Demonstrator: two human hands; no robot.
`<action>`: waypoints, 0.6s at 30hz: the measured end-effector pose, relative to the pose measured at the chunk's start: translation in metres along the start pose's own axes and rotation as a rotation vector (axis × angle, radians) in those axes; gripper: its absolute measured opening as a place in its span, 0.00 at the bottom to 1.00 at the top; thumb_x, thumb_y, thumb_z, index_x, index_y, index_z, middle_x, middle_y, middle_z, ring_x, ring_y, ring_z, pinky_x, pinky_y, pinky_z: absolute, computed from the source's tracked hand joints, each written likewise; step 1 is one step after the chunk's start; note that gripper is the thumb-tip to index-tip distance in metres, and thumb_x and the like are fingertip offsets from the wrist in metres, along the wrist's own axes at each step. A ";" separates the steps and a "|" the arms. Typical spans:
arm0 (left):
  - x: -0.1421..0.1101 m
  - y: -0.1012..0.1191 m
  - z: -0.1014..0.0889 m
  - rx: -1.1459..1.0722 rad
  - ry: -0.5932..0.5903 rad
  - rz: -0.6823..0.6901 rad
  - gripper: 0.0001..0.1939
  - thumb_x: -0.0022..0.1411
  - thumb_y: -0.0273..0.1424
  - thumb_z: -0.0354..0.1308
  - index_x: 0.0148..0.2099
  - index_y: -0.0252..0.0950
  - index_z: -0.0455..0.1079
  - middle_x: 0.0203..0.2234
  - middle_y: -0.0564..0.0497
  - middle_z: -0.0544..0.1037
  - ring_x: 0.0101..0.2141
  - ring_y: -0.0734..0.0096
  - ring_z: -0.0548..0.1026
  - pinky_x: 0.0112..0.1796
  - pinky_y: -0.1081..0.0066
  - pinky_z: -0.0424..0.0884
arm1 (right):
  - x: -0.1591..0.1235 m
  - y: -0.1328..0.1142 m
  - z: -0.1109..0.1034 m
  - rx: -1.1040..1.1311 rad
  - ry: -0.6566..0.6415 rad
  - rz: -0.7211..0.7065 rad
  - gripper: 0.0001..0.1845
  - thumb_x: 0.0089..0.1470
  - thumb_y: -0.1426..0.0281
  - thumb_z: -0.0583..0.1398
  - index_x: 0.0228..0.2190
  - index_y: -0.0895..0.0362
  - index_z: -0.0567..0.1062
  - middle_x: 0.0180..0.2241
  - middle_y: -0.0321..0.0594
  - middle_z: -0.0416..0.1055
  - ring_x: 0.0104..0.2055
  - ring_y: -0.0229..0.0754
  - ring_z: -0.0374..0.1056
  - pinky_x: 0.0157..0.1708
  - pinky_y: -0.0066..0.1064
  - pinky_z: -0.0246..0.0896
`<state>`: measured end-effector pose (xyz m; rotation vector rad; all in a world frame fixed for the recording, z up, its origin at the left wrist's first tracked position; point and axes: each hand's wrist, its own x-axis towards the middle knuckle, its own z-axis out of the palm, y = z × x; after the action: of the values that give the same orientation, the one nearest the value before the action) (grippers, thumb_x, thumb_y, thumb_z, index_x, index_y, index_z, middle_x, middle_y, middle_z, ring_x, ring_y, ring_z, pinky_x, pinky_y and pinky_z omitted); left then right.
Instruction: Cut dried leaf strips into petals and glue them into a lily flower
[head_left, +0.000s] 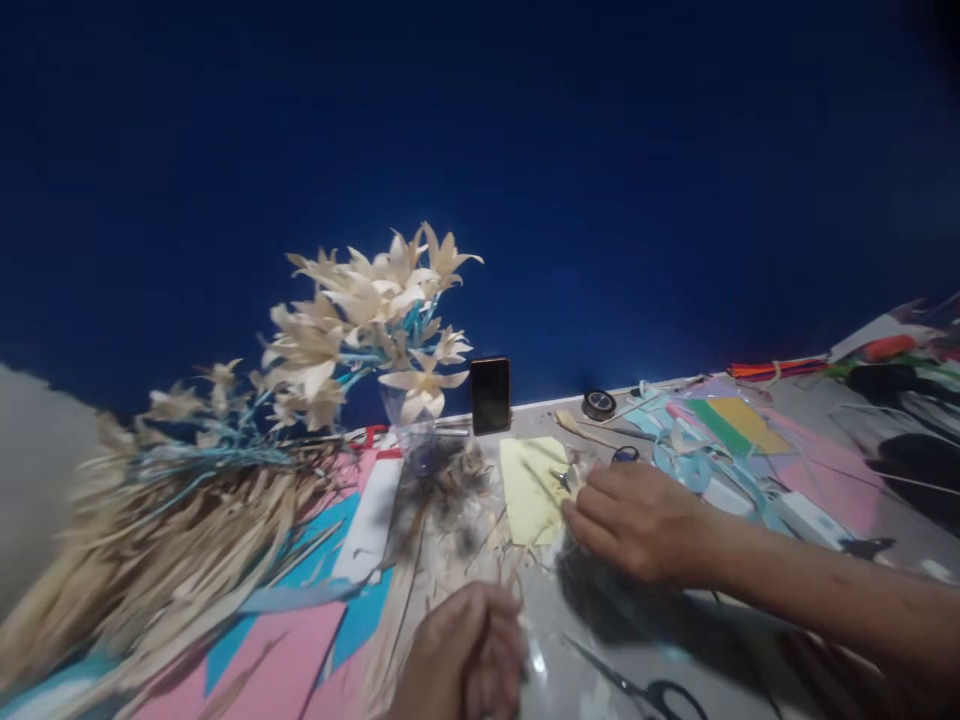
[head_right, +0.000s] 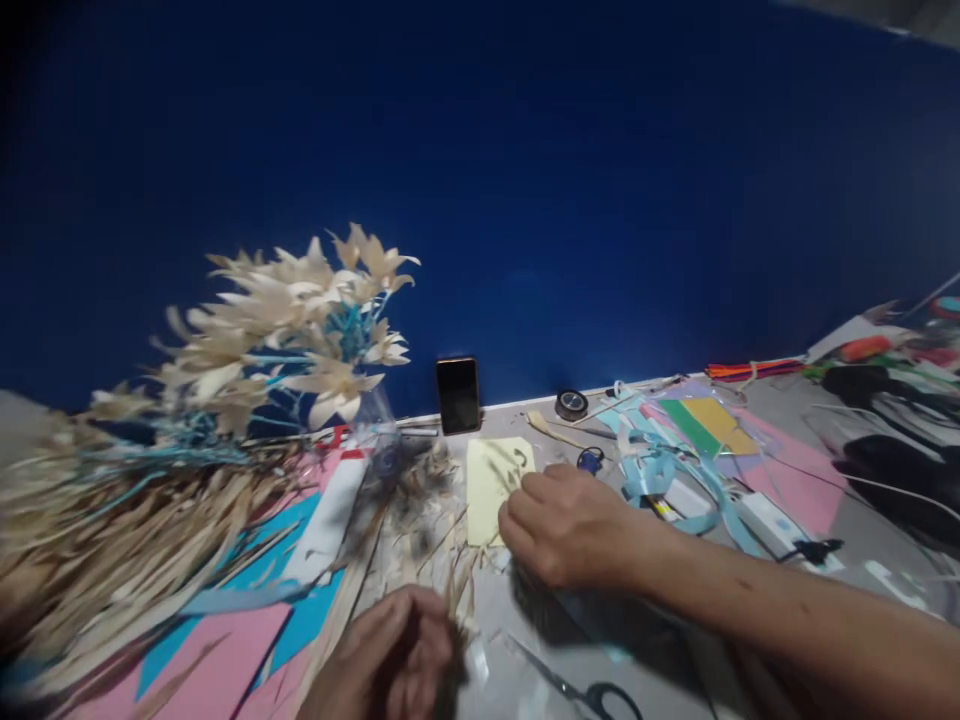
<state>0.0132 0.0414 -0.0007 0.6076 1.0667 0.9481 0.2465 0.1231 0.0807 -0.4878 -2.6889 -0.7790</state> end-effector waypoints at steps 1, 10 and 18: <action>0.001 0.001 0.006 -0.075 -0.084 -0.013 0.25 0.57 0.52 0.63 0.37 0.31 0.75 0.23 0.45 0.79 0.16 0.76 0.70 0.16 0.77 0.61 | 0.004 -0.009 -0.003 0.024 -0.011 -0.014 0.13 0.61 0.78 0.55 0.25 0.58 0.72 0.22 0.40 0.66 0.24 0.42 0.57 0.24 0.37 0.43; -0.015 -0.014 0.027 -0.161 -0.380 -0.144 0.16 0.51 0.37 0.72 0.31 0.31 0.72 0.18 0.49 0.76 0.14 0.79 0.68 0.15 0.80 0.60 | -0.006 -0.053 -0.031 0.080 -0.068 -0.009 0.13 0.60 0.77 0.55 0.24 0.57 0.70 0.23 0.40 0.67 0.25 0.42 0.58 0.24 0.36 0.42; -0.034 -0.018 0.022 -0.260 -0.317 -0.075 0.14 0.52 0.33 0.71 0.29 0.34 0.68 0.18 0.52 0.74 0.16 0.77 0.71 0.19 0.78 0.65 | -0.001 -0.064 -0.055 0.096 0.043 -0.069 0.13 0.63 0.77 0.53 0.42 0.67 0.76 0.29 0.45 0.71 0.30 0.45 0.63 0.30 0.38 0.56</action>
<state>0.0339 0.0035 0.0088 0.4792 0.6660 0.8739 0.2324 0.0409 0.0954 -0.3533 -2.7010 -0.6668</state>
